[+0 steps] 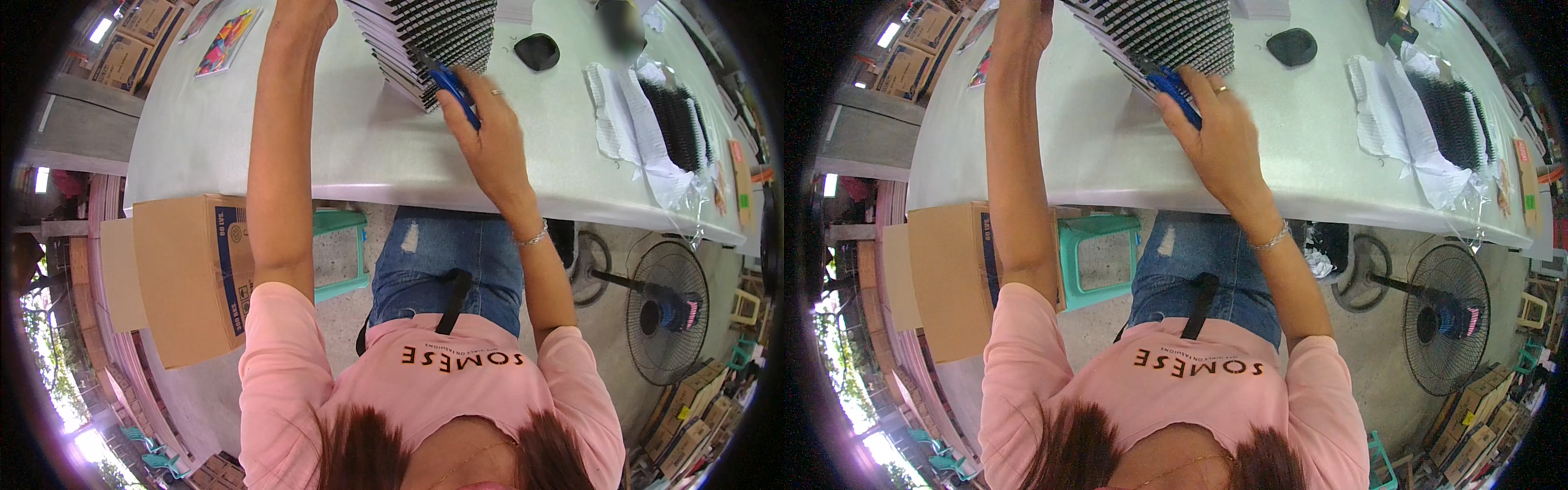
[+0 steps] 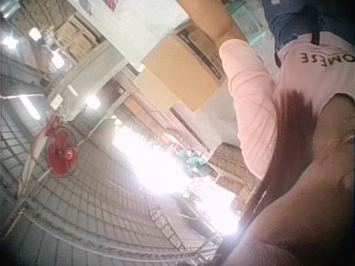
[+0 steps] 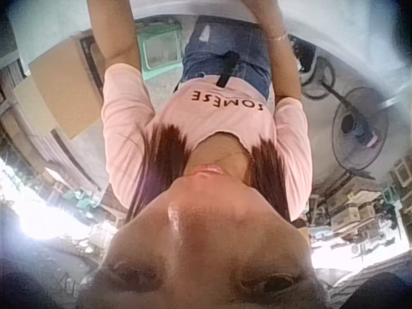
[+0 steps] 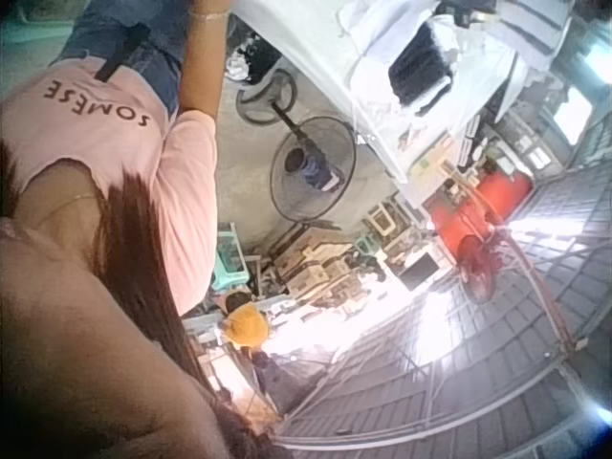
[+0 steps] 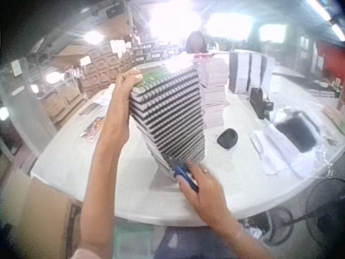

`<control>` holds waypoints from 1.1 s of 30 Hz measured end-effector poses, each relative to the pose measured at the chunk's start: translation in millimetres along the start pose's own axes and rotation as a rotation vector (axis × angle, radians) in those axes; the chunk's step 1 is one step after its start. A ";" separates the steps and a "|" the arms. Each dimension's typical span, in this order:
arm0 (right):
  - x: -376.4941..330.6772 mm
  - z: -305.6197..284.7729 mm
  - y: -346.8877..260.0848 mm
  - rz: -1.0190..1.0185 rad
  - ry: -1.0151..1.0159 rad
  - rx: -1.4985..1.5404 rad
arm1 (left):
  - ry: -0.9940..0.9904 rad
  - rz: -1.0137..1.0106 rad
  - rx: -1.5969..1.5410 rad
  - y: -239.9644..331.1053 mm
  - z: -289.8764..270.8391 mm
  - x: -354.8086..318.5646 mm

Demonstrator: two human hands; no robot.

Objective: The person uses pliers to trim the spiral binding of stacked notebooks at a workbench. They repeatedly reposition the stack and cut the wire coils, then place the trimmed notebooks aside.

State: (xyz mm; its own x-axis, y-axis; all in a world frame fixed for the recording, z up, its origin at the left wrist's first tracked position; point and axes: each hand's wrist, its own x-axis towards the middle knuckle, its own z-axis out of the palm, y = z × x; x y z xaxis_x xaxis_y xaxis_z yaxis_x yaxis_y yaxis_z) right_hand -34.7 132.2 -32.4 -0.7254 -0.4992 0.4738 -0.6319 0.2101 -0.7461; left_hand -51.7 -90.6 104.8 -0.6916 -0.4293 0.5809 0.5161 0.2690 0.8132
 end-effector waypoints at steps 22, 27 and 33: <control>-8.7 8.8 11.2 -0.211 0.220 -0.386 | 0.020 -0.034 0.031 2.0 3.8 -2.2; -3.5 -0.9 7.2 0.353 -0.208 0.520 | -0.007 0.021 0.031 -4.2 2.6 0.6; -9.0 -1.5 6.8 0.074 0.030 0.099 | 0.020 -0.034 0.033 -1.2 1.5 -1.1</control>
State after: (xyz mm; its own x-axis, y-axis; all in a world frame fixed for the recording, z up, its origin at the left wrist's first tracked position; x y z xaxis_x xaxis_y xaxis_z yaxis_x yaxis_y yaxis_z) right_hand -32.9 139.4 -41.0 -0.7780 -0.4594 0.4286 -0.5472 0.1602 -0.8215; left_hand -52.4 -89.2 103.2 -0.6979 -0.4555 0.5527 0.4758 0.2819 0.8332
